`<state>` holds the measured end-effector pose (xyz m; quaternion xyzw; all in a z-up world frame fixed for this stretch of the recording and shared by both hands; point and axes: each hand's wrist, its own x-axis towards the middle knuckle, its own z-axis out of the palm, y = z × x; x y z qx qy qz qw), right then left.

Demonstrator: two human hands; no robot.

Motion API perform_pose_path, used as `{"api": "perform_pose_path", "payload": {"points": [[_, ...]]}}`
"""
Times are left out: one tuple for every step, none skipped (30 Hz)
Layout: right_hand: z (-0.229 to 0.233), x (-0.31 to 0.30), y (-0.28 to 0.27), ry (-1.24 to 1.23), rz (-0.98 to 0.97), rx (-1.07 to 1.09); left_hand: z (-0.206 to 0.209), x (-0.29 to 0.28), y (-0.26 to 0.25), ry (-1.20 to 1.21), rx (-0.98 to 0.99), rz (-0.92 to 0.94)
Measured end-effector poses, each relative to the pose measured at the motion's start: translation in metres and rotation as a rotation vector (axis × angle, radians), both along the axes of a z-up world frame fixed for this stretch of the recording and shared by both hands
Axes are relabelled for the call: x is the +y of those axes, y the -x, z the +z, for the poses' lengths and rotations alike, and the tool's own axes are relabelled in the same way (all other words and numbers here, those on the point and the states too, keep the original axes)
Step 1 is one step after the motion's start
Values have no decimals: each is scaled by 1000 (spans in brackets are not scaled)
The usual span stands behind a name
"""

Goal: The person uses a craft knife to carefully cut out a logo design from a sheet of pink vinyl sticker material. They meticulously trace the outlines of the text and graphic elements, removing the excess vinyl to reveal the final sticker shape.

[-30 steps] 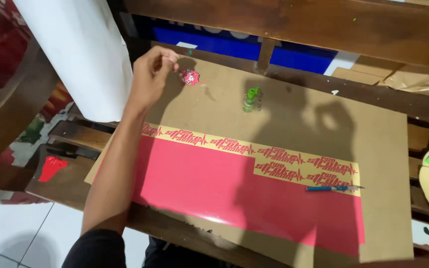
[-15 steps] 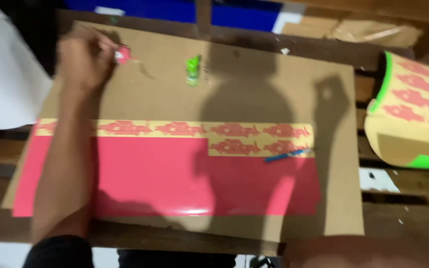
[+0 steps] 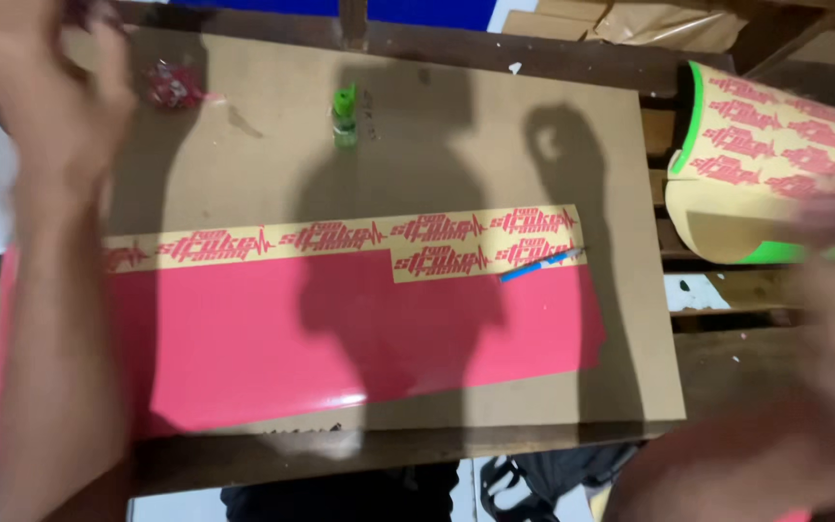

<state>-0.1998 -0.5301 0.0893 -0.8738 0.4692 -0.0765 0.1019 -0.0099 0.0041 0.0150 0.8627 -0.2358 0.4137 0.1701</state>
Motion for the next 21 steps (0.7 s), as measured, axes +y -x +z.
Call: {"api": "perform_pose_path", "payload": {"points": [[0,29,-7,16,-6,20,9,0,12,16,20,-6],[-3,59,-14,-38,516,-71,18,0,23,71,276,61],[-8,89,-23,-98,1044,-168,28,3,33,120,524,117],[-30,88,-22,-88,1043,-155,39,-9,48,133,531,113],[-52,87,-25,-26,1187,-151,56,-19,60,176,577,-17],[-72,86,-28,38,1331,-144,74,-29,72,217,619,-150],[-75,84,-24,37,1340,-153,62,-36,68,214,613,-139],[-77,82,-21,55,1295,-193,50,-43,65,249,721,-426],[-84,83,-17,56,1253,-233,38,-46,63,273,830,-706],[-87,85,-21,38,1264,-241,17,-49,74,264,836,-685],[-87,84,-19,60,1141,-145,-8,-58,85,110,681,-675],[-89,81,-17,82,1017,-50,-33,-67,96,-43,526,-665],[-79,97,-16,80,1011,-44,-39,-75,103,-42,531,-671],[-69,113,-16,-134,979,-208,-45,-83,109,-163,551,-673],[-57,127,-18,-341,934,-373,-51,-94,114,-280,563,-676],[-58,135,-19,-335,928,-369,-50,-96,114,-276,562,-684],[-59,141,-18,-488,886,-535,-49,-100,115,-332,491,-667],[-60,147,-18,-638,836,-701,-49,-104,115,-386,419,-649],[-72,151,-25,-612,817,-697,-49,-104,114,-373,411,-678],[-83,154,-33,-747,730,-828,-50,-105,113,-442,487,-657],[-96,156,-37,-877,635,-962,-50,-105,115,-515,562,-637]]}}
